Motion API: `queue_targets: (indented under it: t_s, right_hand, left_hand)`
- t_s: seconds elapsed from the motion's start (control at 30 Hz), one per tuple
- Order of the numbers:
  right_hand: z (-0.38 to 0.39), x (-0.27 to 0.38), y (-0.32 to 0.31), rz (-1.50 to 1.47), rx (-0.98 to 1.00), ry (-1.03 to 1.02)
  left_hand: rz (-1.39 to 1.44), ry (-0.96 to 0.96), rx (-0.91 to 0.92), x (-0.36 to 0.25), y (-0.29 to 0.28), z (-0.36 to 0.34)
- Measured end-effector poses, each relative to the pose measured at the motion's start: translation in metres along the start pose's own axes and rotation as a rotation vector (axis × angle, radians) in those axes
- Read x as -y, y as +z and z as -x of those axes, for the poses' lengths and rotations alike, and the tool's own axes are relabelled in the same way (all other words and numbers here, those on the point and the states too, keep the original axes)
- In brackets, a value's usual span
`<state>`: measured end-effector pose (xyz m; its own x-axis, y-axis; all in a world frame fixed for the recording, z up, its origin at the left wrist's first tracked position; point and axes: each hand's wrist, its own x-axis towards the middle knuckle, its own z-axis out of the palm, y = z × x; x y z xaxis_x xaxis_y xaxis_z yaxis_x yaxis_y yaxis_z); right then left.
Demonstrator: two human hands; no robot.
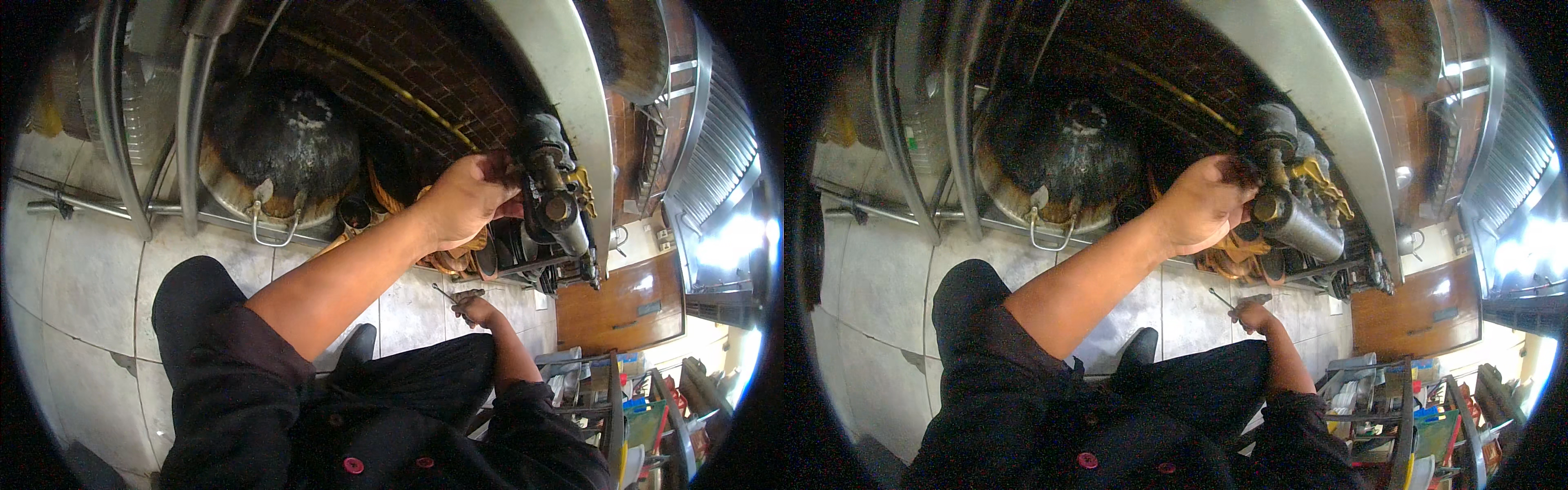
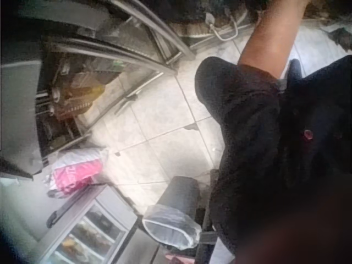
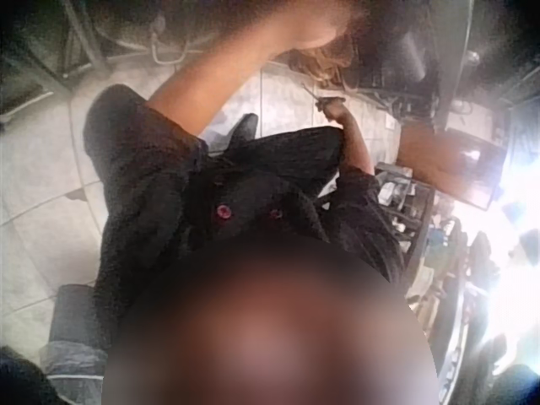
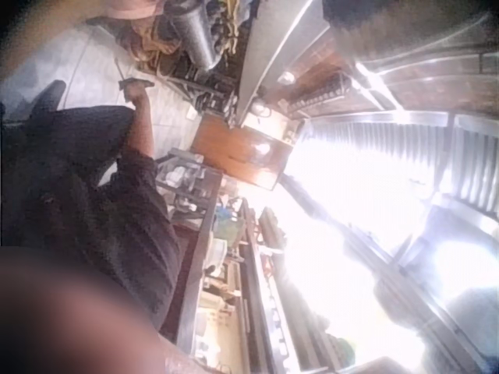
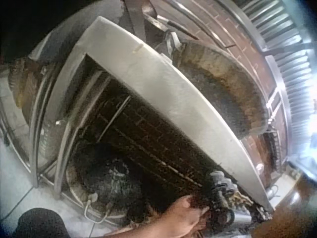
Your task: The person sits on the floor and uses a wrench to tighten connections on a gas pipe system beneath a commercial stove. They also use a cloth to wipe the pipes and adjust the valves by hand.
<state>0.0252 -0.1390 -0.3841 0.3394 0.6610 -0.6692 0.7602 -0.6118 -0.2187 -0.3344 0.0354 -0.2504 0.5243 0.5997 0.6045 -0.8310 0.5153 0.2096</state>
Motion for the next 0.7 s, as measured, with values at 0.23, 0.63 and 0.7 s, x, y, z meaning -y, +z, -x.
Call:
queue_targets:
  t_s: [0.23,0.63,0.7]
  right_hand:
    - [-0.003,-0.011,-0.005,0.192,0.023,-0.269]
    - [0.000,0.019,-0.012,0.270,0.090,-0.002]
    - [0.000,0.015,-0.010,0.200,0.068,-0.026]
  left_hand:
    - [0.042,-0.049,0.007,0.013,-0.011,-0.007]
    - [0.100,0.075,-0.055,0.014,0.001,0.000]
    - [0.200,0.073,-0.058,0.020,0.006,0.002]
